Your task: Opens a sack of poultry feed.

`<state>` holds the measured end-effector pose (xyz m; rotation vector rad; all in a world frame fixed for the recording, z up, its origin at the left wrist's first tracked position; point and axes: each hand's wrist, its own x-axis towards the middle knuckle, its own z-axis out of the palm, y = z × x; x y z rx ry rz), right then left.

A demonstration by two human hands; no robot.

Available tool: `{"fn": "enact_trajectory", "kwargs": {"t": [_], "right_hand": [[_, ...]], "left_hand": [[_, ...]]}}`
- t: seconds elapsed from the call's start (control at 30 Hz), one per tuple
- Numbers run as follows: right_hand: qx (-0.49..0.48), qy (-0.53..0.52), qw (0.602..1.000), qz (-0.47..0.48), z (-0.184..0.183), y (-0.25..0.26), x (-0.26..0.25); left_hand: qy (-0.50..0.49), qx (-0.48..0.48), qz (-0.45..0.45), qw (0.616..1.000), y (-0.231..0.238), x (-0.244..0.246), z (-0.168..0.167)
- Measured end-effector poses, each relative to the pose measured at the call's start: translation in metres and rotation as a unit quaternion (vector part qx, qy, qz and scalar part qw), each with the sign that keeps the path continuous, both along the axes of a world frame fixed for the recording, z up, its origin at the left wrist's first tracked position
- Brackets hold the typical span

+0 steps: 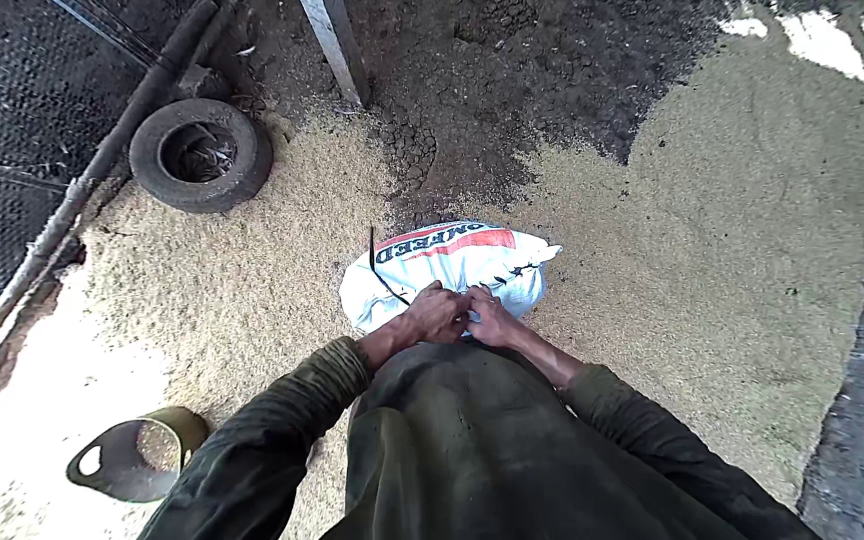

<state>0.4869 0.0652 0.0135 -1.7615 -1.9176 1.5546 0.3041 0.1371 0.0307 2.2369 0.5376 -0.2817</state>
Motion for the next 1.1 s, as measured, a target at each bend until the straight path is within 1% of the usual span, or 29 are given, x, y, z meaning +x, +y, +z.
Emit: {"fn": "enact_trajectory", "kwargs": {"t": [0.03,0.1,0.17,0.2,0.27,0.33,0.37,0.4,0.47,0.53,0.57,0.6,0.63,0.67,0.7,0.73,0.77,0.8,0.87,0.93,0.97,1.0,1.03,1.07,1.1], "right_hand": [[0.001,0.009,1.0,-0.01,0.006,-0.002,0.001],[-0.001,0.005,1.0,0.005,0.014,-0.005,0.005],[-0.001,-0.001,1.0,0.019,0.018,0.001,0.003],[0.001,-0.007,1.0,0.024,0.019,0.003,0.001],[0.007,-0.024,0.999,0.046,0.018,0.007,0.0],[0.004,-0.034,0.997,0.069,0.02,0.005,0.0],[0.005,-0.027,0.998,0.064,0.022,0.0,-0.001],[0.013,-0.019,0.998,0.053,0.025,-0.004,-0.001],[0.027,-0.007,0.999,0.032,0.036,-0.011,0.0],[0.023,-0.017,0.999,0.046,0.044,-0.011,0.003],[0.022,-0.019,0.998,0.047,0.045,-0.01,0.002],[0.02,-0.019,0.999,0.042,0.044,-0.011,-0.001],[0.021,-0.021,0.999,0.036,0.042,-0.01,-0.004],[0.027,-0.025,0.999,0.034,0.04,-0.008,-0.005],[0.028,-0.034,0.998,0.041,0.041,-0.007,-0.006],[0.023,-0.042,0.997,0.053,0.044,-0.009,-0.009],[0.021,-0.046,0.997,0.061,0.05,-0.011,-0.013],[0.028,-0.043,0.997,0.061,0.056,-0.011,-0.015],[0.045,-0.029,0.997,0.049,0.068,-0.021,-0.018],[0.039,-0.035,0.997,0.049,0.075,-0.027,-0.017],[0.03,-0.039,0.998,0.048,0.075,-0.028,-0.017],[0.022,-0.041,0.998,0.041,0.072,-0.029,-0.019],[0.017,-0.046,0.998,0.034,0.068,-0.031,-0.022],[0.014,-0.058,0.998,0.029,0.064,-0.035,-0.025],[0.018,-0.072,0.997,0.023,0.061,-0.036,-0.025]], "left_hand": [[-0.045,-0.007,-0.009,0.999,0.005,-0.011,-0.015],[-0.079,-0.008,-0.023,0.997,0.009,-0.029,-0.041],[-0.089,0.021,0.0,0.996,0.004,-0.023,-0.041],[-0.083,0.029,0.035,0.996,-0.003,-0.014,-0.031],[-0.006,0.016,0.076,0.997,-0.015,0.002,0.002],[0.065,-0.006,0.068,0.996,-0.024,0.008,0.031],[0.058,-0.008,0.055,0.997,-0.025,0.004,0.034],[0.012,0.004,0.038,0.999,-0.022,-0.004,0.027],[-0.103,0.011,0.0,0.995,-0.009,-0.026,-0.009],[-0.126,0.013,-0.018,0.992,0.004,-0.042,-0.04],[-0.136,0.02,-0.009,0.991,0.004,-0.04,-0.044],[-0.152,0.027,0.014,0.988,-0.005,-0.033,-0.04],[-0.162,0.031,0.041,0.985,-0.014,-0.023,-0.028],[-0.143,0.028,0.058,0.988,-0.023,-0.014,-0.008],[-0.095,0.006,0.067,0.993,-0.029,-0.009,0.013],[-0.063,-0.015,0.076,0.995,-0.034,-0.009,0.027],[-0.065,-0.02,0.082,0.994,-0.035,-0.014,0.031],[-0.099,-0.008,0.078,0.992,-0.031,-0.022,0.026],[-0.198,0.012,0.038,0.979,-0.023,-0.043,-0.005],[-0.206,0.007,0.0,0.979,-0.005,-0.061,-0.042],[-0.209,0.017,-0.01,0.978,0.0,-0.062,-0.053],[-0.223,0.029,-0.01,0.974,-0.001,-0.058,-0.054],[-0.236,0.029,-0.006,0.971,-0.007,-0.05,-0.046],[-0.229,0.008,-0.001,0.974,-0.017,-0.043,-0.03],[-0.195,-0.025,-0.005,0.981,-0.024,-0.038,-0.006]]}}
